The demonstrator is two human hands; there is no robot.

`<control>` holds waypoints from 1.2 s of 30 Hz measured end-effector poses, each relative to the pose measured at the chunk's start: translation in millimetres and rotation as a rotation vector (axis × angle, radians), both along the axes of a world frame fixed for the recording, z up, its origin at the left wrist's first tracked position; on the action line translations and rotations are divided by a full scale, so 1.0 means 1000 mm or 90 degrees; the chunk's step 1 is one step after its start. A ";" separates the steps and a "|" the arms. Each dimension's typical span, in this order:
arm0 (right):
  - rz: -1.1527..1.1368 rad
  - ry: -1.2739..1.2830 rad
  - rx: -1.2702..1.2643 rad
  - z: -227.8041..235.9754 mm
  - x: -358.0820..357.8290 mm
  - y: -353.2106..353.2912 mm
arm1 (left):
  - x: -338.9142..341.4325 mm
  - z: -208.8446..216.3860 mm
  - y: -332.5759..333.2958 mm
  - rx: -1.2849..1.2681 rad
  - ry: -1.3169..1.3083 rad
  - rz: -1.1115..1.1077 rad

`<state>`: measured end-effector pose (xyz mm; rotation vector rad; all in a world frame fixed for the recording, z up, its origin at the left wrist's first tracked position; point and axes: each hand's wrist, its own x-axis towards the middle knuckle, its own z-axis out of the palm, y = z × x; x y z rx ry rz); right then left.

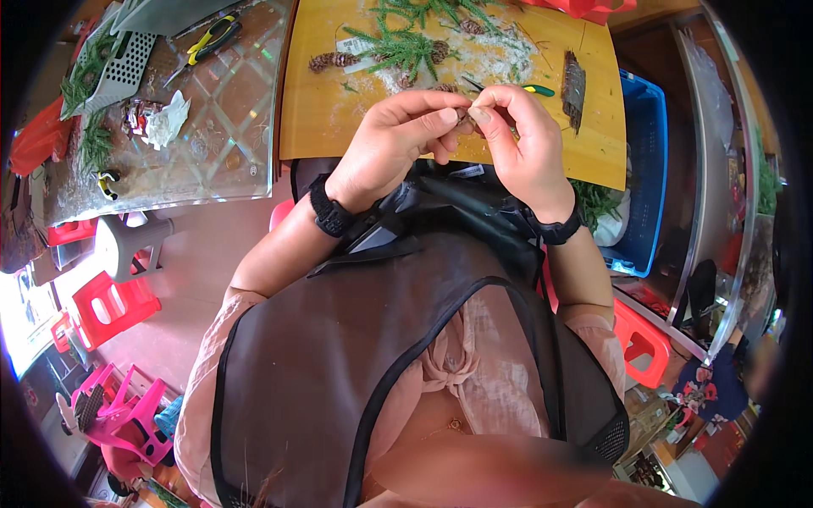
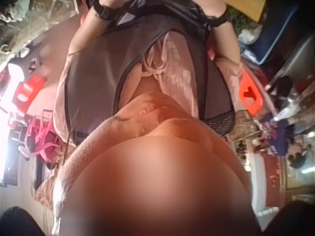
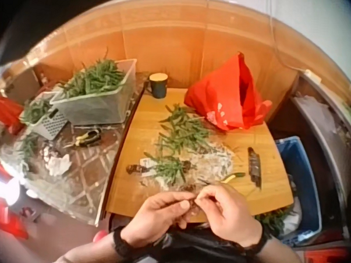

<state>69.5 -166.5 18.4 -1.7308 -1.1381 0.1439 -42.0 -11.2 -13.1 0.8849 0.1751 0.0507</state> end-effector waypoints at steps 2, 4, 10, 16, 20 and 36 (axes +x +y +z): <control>0.007 0.008 0.004 0.002 0.001 0.002 | -0.001 -0.001 -0.001 -0.035 0.000 0.014; 0.019 -0.120 -0.001 0.006 0.005 0.005 | -0.001 -0.001 -0.001 -0.054 0.000 0.024; 0.036 -0.200 0.007 0.008 0.003 0.007 | 0.002 -0.001 -0.002 -0.133 0.017 0.035; 0.002 -0.010 -0.032 0.014 0.000 0.008 | 0.002 -0.004 0.004 -0.092 0.016 0.005; 0.025 0.121 -0.068 0.016 0.013 0.003 | 0.002 -0.005 0.008 -0.173 0.029 -0.017; -0.082 -0.298 -0.411 -0.014 0.072 -0.049 | 0.010 -0.023 0.015 -0.246 -0.086 0.041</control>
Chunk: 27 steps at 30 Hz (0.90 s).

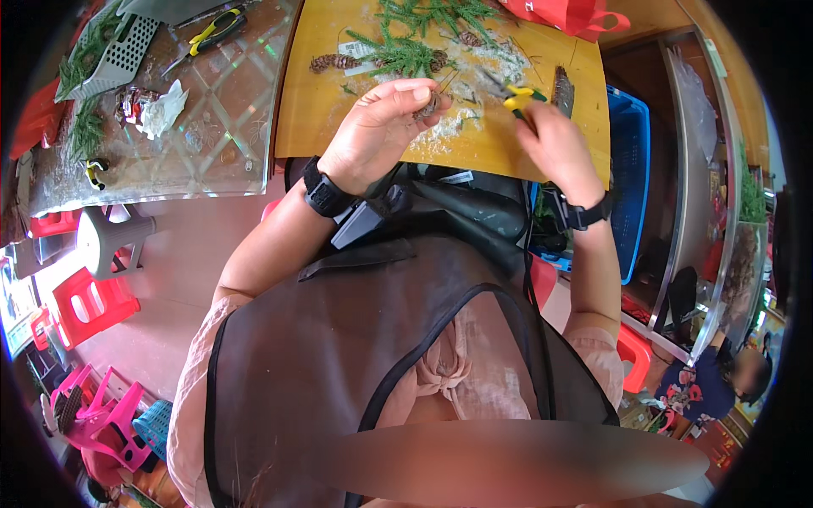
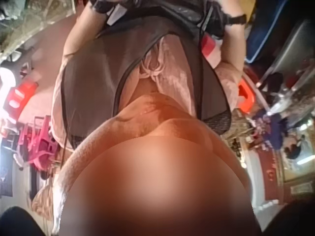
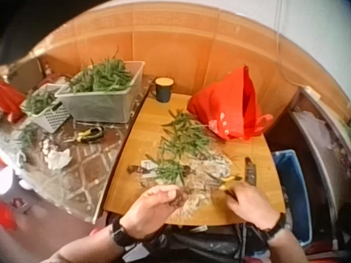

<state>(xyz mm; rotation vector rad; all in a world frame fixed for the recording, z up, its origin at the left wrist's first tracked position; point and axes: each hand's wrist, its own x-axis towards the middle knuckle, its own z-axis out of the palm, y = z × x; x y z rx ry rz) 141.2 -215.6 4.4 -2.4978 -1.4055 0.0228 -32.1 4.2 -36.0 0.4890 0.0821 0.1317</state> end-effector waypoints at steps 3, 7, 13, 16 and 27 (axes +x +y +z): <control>-0.033 0.152 0.111 0.026 -0.008 0.001 | 0.000 -0.003 -0.001 0.076 -0.070 0.061; -0.135 0.566 0.297 0.055 -0.048 0.006 | 0.004 -0.001 -0.006 0.147 -0.101 0.073; -0.070 0.822 0.443 0.033 -0.076 0.024 | -0.001 0.002 -0.020 0.060 -0.195 -0.003; -0.061 0.767 0.501 0.021 -0.089 0.038 | -0.003 0.003 -0.025 -0.005 -0.245 -0.017; 0.148 1.140 0.536 0.016 -0.086 0.052 | -0.008 0.016 -0.026 0.017 -0.217 -0.029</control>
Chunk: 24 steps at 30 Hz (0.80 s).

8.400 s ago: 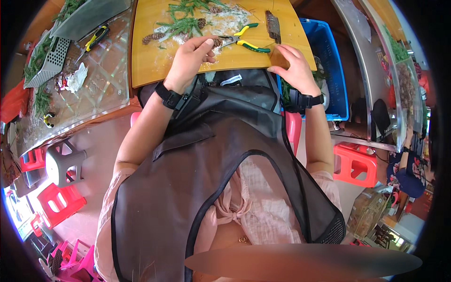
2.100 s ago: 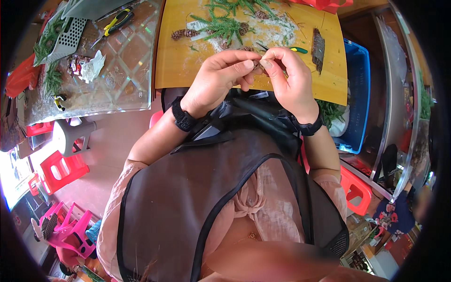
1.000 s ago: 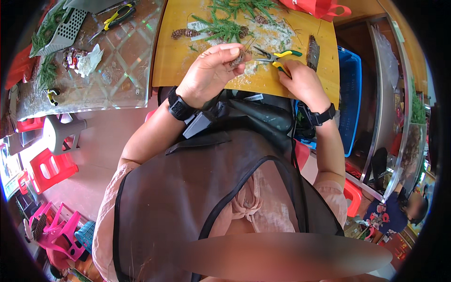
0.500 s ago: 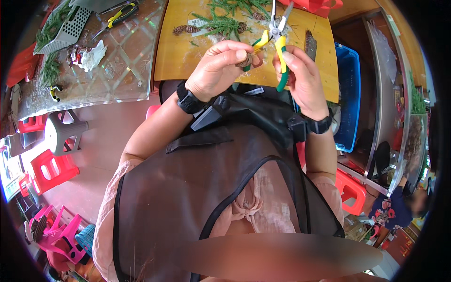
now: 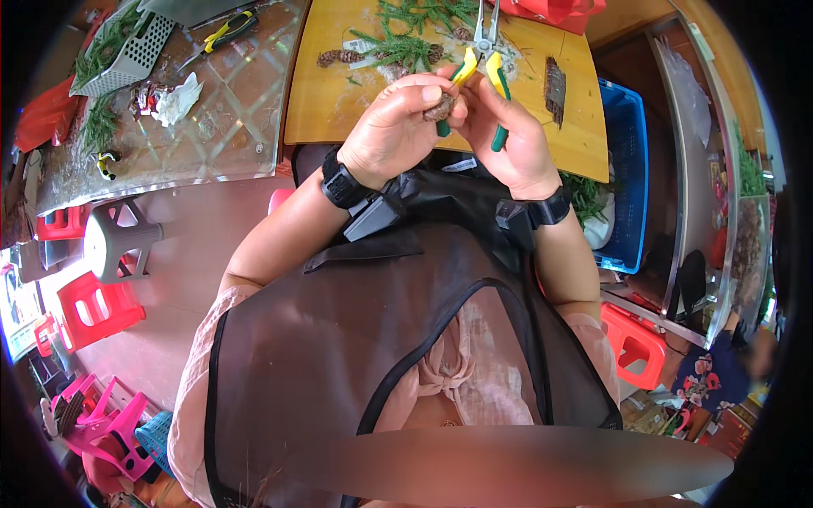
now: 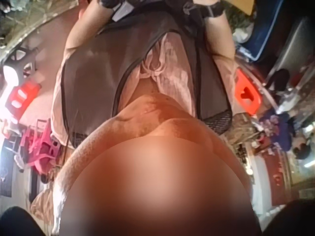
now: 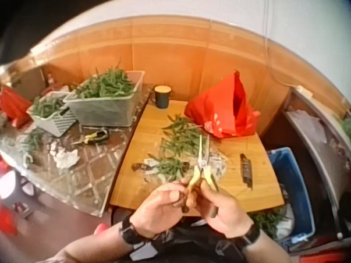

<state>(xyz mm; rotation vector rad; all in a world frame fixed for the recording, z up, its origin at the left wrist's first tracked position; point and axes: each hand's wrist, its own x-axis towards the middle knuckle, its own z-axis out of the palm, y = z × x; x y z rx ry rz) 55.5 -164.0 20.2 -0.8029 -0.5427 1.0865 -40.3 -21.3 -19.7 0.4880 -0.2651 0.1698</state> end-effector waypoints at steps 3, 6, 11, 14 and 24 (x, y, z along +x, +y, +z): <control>0.004 -0.052 0.009 0.004 0.005 -0.006 | -0.003 0.005 0.005 -0.009 0.080 -0.015; -0.187 -0.367 -0.177 0.017 0.001 -0.020 | -0.003 0.004 0.016 -0.055 0.137 -0.015; -0.170 -0.803 -0.343 0.013 0.008 -0.042 | 0.001 -0.003 0.035 -0.142 0.210 -0.013; -0.111 -0.953 -0.352 0.014 0.005 -0.037 | 0.003 -0.005 0.037 -0.147 0.237 0.001; -0.116 -1.018 -0.349 0.013 0.013 -0.026 | 0.002 -0.002 0.034 -0.049 0.284 0.086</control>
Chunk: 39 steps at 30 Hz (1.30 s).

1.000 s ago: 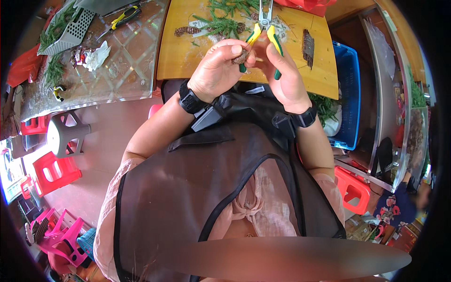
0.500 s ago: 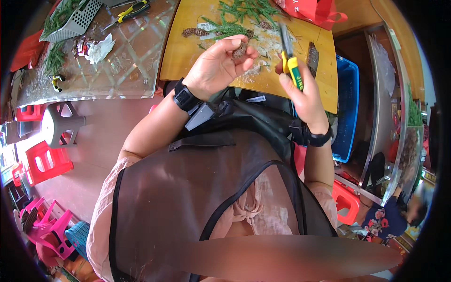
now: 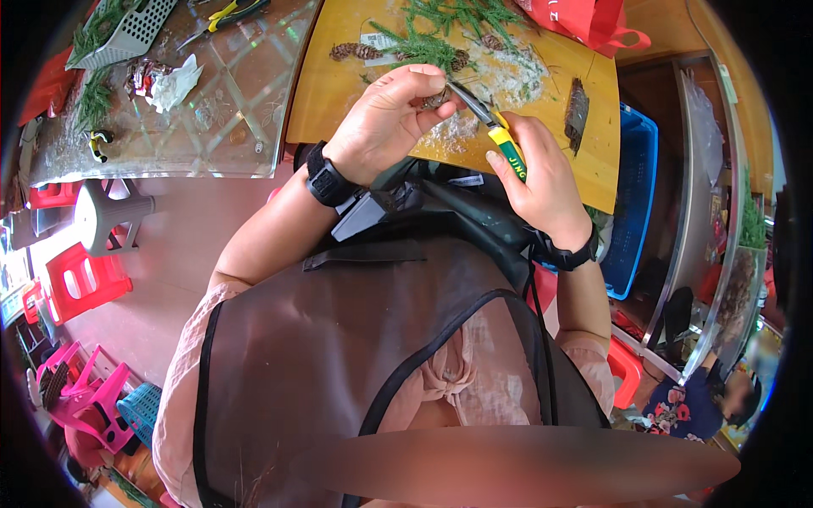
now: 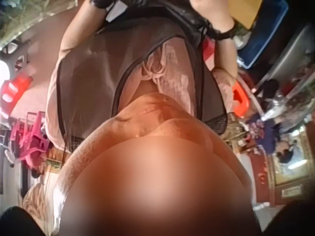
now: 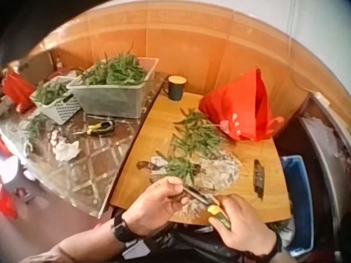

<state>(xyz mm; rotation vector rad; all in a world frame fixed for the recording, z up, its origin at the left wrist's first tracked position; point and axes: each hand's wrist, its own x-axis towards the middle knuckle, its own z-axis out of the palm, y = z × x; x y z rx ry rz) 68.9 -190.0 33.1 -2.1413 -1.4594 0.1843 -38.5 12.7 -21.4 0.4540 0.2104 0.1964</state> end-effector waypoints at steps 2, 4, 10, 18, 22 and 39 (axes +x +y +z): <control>0.010 -0.044 0.001 0.000 0.002 0.000 | 0.000 0.000 0.000 0.003 0.007 -0.001; 0.008 -0.053 0.000 0.000 0.002 -0.001 | -0.001 0.000 0.000 0.011 0.019 -0.002; -0.016 -0.102 -0.018 -0.003 0.003 -0.004 | -0.001 0.002 -0.002 0.010 0.026 -0.006; -0.052 -0.029 0.002 -0.003 0.000 -0.006 | -0.001 0.006 -0.009 0.205 -0.034 0.108; -0.050 0.058 0.006 0.000 -0.005 -0.004 | -0.004 0.011 -0.016 0.413 -0.028 0.224; -0.026 -0.064 0.002 0.016 0.001 -0.010 | -0.009 0.017 -0.003 0.172 -0.081 -0.031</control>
